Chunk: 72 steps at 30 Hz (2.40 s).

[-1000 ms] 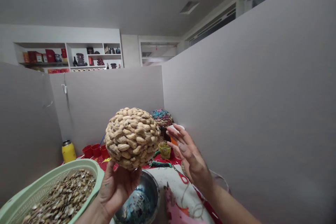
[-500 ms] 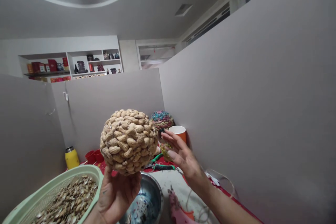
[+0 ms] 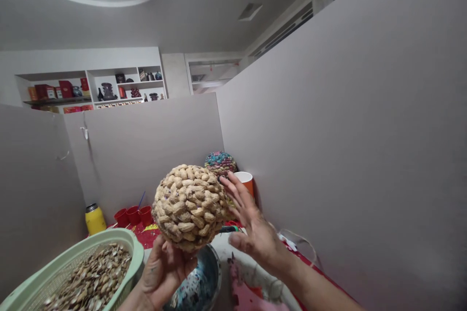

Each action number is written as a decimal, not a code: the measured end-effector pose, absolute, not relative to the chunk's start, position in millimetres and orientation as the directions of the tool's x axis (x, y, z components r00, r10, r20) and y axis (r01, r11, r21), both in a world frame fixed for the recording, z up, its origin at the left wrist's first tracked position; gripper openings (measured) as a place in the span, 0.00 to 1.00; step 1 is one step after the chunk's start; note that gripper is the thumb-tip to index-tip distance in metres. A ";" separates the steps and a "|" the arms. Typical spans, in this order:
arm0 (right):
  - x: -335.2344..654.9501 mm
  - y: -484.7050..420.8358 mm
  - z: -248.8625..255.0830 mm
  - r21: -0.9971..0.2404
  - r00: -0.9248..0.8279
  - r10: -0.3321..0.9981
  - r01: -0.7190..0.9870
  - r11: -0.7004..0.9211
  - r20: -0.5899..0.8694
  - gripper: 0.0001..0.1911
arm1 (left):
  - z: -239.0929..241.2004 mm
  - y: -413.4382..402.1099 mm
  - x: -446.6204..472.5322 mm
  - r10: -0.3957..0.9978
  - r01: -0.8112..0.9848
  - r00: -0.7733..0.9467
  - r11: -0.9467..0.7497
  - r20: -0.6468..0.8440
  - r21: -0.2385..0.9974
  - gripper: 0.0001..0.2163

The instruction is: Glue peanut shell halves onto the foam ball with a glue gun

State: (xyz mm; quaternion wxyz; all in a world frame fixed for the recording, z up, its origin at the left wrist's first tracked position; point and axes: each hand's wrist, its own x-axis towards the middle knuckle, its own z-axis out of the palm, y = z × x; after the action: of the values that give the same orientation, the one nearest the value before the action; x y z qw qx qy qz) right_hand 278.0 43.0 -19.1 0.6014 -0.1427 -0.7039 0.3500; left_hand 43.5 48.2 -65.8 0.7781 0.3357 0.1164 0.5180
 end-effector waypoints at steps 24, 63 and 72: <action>271.3 72.0 -34.0 -0.776 -0.250 0.813 -0.533 0.338 0.526 0.56 | -44.5 -3.4 42.9 0.987 -0.415 0.094 -0.078 0.128 0.907 0.15; 238.8 82.9 -87.2 -0.845 -0.538 0.834 -0.384 -0.372 -0.123 0.36 | -97.9 12.0 16.5 0.691 0.222 0.061 -0.713 0.721 0.665 0.50; 242.2 86.5 -85.4 -0.961 -0.368 0.929 -0.266 -0.077 0.028 0.32 | -113.4 14.1 15.4 0.706 0.218 0.023 -0.695 0.708 0.686 0.49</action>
State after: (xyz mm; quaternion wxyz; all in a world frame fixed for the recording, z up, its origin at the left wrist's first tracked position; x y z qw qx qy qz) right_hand 242.2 86.5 -85.4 0.4556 -0.3288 -0.5039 0.6560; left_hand 15.4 14.1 -113.4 0.1992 0.6869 0.3362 0.6128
